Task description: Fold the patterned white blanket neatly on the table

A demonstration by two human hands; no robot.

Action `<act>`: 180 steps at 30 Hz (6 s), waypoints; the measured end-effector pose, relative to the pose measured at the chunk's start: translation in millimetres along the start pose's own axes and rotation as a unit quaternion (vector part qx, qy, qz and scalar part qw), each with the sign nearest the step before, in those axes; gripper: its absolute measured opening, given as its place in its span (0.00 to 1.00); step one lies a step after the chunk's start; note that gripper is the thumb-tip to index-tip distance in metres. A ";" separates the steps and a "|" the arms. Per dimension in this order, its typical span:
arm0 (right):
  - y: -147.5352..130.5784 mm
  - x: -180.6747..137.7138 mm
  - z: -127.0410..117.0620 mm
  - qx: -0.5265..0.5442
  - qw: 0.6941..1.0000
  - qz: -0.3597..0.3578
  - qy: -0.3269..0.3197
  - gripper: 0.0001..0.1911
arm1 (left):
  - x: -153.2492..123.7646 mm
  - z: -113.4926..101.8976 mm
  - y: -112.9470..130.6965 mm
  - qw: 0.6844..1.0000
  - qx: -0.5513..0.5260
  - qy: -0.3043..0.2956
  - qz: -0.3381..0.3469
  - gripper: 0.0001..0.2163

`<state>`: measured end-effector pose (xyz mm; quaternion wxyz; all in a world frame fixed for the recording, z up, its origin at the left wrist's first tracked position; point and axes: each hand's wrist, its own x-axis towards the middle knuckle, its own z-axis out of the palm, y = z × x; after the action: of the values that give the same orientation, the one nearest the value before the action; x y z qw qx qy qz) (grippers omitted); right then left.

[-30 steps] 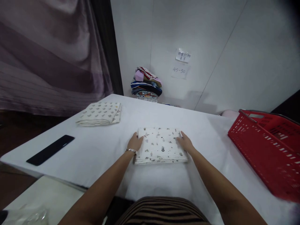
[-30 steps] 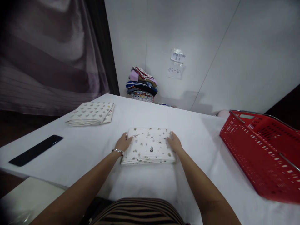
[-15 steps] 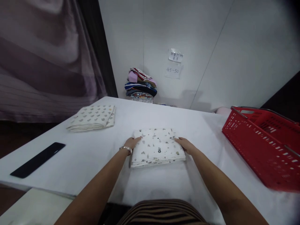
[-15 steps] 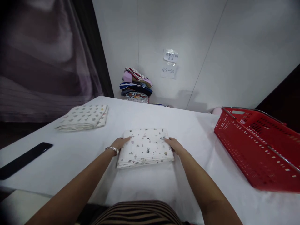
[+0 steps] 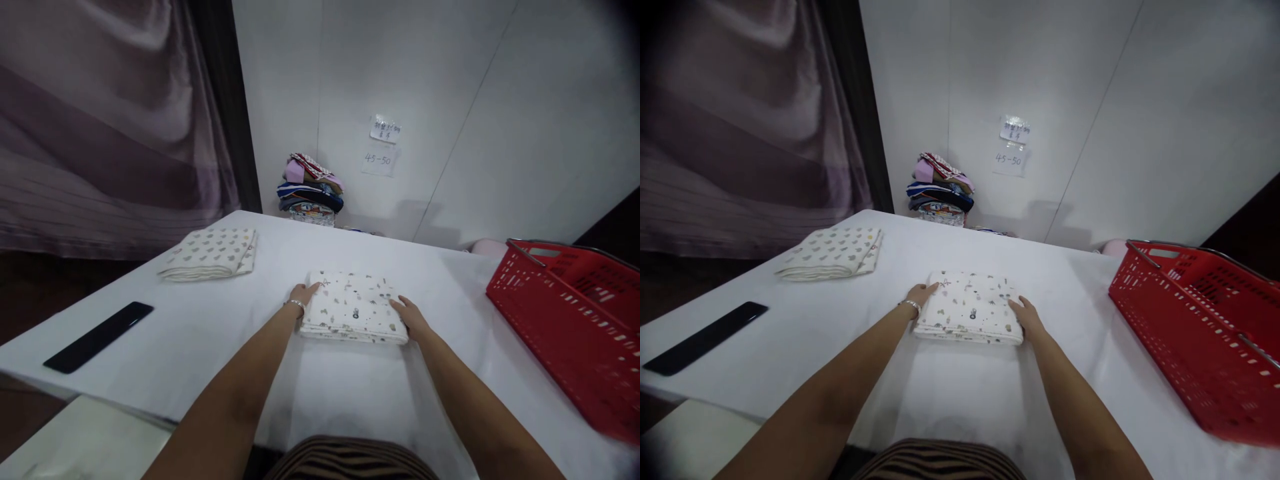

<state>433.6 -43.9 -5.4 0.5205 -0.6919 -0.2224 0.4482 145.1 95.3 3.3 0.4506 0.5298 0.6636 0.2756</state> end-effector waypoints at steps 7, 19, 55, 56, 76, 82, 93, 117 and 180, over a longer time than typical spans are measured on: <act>4.8 -32.4 -18.4 -0.087 0.994 0.060 -0.027 0.40 | -15.4 -19.8 -27.3 0.993 -0.018 -0.116 -0.006 0.29; 30.2 -57.3 -23.5 -0.038 0.998 0.011 -0.050 0.40 | -63.6 -28.4 -38.1 0.985 0.088 -0.122 0.082 0.33; 24.3 -72.8 45.8 -0.456 0.760 -0.441 -0.141 0.11 | -87.1 -44.0 -34.4 0.838 0.361 -0.117 0.392 0.11; 24.4 -73.5 45.2 -0.450 0.762 -0.444 -0.141 0.11 | -87.1 -44.9 -34.9 0.834 0.364 -0.121 0.398 0.11; 27.9 -73.8 44.1 -0.433 0.769 -0.444 -0.156 0.10 | -87.2 -47.6 -25.1 0.826 0.374 -0.140 0.397 0.08; 28.0 -73.0 40.5 -0.414 0.773 -0.448 -0.177 0.08 | -88.9 -50.9 -22.2 0.785 0.438 -0.156 0.410 0.07; 31.5 -70.7 40.8 -0.410 0.783 -0.441 -0.156 0.10 | -95.1 -51.5 -19.3 0.715 0.467 -0.082 0.514 0.07; 49.9 -73.4 37.9 -0.421 0.715 -0.548 -0.100 0.11 | -96.2 -50.5 -76.8 0.776 0.337 -0.007 0.533 0.09; 18.3 -46.2 -18.2 -0.139 0.987 0.003 -0.074 0.45 | -64.1 -12.3 -35.8 0.996 0.056 -0.059 0.020 0.27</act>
<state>423.1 -95.7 -3.3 0.4000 -0.7231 -0.3187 0.4644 119.9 25.4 -1.8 0.4528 0.5830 0.6394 0.2150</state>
